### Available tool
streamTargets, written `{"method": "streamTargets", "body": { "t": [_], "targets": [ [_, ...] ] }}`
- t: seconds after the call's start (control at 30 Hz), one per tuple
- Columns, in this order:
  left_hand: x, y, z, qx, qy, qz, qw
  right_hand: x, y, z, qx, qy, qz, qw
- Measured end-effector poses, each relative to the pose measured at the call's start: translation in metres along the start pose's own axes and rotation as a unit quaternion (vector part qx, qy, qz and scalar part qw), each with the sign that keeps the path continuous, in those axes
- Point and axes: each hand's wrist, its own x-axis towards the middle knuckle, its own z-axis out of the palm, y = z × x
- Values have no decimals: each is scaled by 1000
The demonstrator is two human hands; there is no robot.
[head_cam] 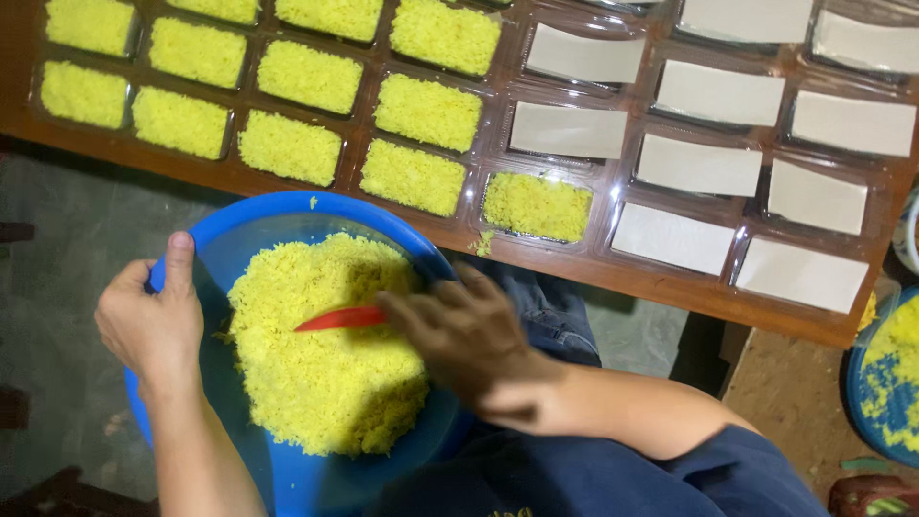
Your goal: The person scoops yellow crumbly food from a blue bowl using a red scoop and distributes it into clear plastic trays arranged on a wooden table. The person repeatedly fills each tray compartment and levels the contents.
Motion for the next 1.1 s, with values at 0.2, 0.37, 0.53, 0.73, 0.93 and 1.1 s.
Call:
{"method": "streamTargets", "body": {
  "t": [0.2,0.37,0.53,0.73,0.93,1.1],
  "targets": [
    [-3,-30,3,16,3,7,1000,-47,47,12,94,153,169,969],
    [-4,-56,5,-4,-8,-48,999,-89,103,46,23,100,246,964],
    [1,-75,0,-18,-4,-36,999,-99,114,96,-48,83,208,973],
    [15,-88,-6,-11,2,-14,1000,-79,109,124,-102,125,186,969],
    [30,-90,-4,-16,-3,-8,1000,-65,104,129,-133,74,142,978],
    [43,-86,0,-21,-12,9,1000,-68,120,119,-155,12,45,987]
  ]
}}
